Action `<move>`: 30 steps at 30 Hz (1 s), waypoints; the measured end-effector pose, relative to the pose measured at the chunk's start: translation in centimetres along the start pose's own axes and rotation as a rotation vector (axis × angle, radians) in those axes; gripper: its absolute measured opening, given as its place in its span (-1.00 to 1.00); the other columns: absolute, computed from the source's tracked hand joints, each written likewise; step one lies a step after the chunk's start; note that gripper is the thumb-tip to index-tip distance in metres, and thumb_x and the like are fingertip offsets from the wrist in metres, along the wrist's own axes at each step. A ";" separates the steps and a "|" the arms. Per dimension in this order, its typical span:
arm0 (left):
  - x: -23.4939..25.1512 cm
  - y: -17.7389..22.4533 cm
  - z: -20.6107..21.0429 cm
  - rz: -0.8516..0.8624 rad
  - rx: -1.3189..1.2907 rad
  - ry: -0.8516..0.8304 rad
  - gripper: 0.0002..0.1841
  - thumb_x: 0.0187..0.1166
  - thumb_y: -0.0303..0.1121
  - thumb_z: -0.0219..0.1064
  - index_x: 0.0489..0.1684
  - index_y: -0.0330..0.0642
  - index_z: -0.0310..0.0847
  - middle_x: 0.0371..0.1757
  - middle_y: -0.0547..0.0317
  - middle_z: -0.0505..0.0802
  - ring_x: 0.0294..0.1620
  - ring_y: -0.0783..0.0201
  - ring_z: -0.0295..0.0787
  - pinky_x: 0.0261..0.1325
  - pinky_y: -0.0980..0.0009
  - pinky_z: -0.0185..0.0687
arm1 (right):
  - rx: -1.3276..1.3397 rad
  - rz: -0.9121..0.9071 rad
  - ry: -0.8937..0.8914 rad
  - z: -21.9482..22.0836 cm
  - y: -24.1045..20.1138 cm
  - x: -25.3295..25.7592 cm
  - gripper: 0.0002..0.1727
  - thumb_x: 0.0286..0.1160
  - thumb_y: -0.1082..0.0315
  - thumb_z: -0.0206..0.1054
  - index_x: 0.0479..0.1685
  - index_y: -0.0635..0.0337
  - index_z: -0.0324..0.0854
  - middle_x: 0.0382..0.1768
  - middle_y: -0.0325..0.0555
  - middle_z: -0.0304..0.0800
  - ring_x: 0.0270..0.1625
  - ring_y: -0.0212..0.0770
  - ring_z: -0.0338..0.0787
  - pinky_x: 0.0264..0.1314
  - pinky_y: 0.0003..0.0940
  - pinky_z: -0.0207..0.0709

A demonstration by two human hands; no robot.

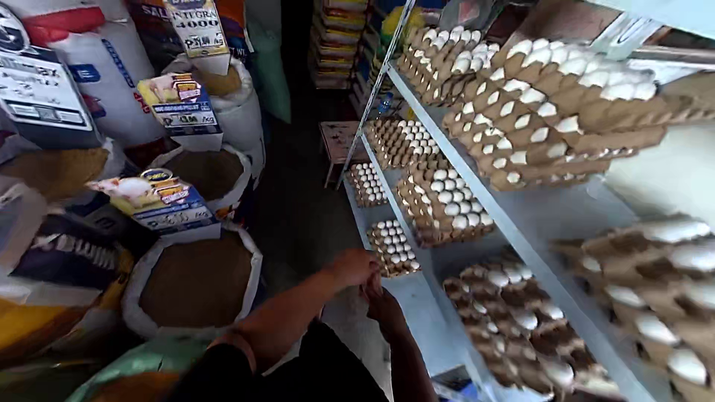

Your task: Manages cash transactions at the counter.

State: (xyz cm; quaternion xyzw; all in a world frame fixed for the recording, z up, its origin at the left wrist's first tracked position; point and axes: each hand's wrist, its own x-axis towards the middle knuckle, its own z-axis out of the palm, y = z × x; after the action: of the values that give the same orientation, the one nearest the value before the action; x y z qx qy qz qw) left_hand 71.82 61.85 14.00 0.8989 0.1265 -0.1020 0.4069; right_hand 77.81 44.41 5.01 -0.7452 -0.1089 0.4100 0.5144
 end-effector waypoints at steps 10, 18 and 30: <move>9.6 -19.6 -24.4 -0.359 -0.561 0.463 -0.66 0.81 -0.19 0.19 0.22 -0.24 0.74 -0.05 -0.04 0.88 -0.06 0.17 0.84 0.18 0.06 0.74 | -0.379 -0.171 -0.642 9.2 -26.4 29.5 -0.69 0.58 0.24 0.35 -0.08 0.40 0.67 -0.32 -0.08 0.75 -0.26 -0.30 0.71 -0.04 -0.23 0.65; 16.2 -34.3 -42.2 -0.628 -0.636 0.813 -0.70 0.75 -0.26 0.31 0.19 -0.30 0.73 -0.06 -0.06 0.90 -0.07 0.13 0.88 0.15 0.02 0.79 | -0.293 -0.255 -0.784 25.2 -40.5 53.3 -0.79 0.56 0.33 0.34 -0.18 0.36 0.64 -0.34 -0.11 0.75 -0.24 -0.32 0.74 0.00 -0.26 0.65; 49.7 -42.1 -77.7 -0.300 -0.504 0.436 -0.76 0.71 -0.38 0.32 0.21 -0.20 0.78 -0.11 0.12 0.94 -0.22 0.32 0.91 -0.05 0.30 0.88 | -0.138 -0.245 -0.215 21.9 -65.0 85.6 -0.65 0.68 0.23 0.29 0.12 0.40 0.67 -0.13 0.08 0.80 -0.12 -0.20 0.78 0.10 -0.15 0.68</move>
State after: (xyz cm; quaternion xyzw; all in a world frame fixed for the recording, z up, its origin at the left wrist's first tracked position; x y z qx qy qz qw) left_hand 112.05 154.65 20.46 0.7424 0.3617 0.0679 0.5598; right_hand 133.64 138.35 14.99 -0.7118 -0.2813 0.4133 0.4933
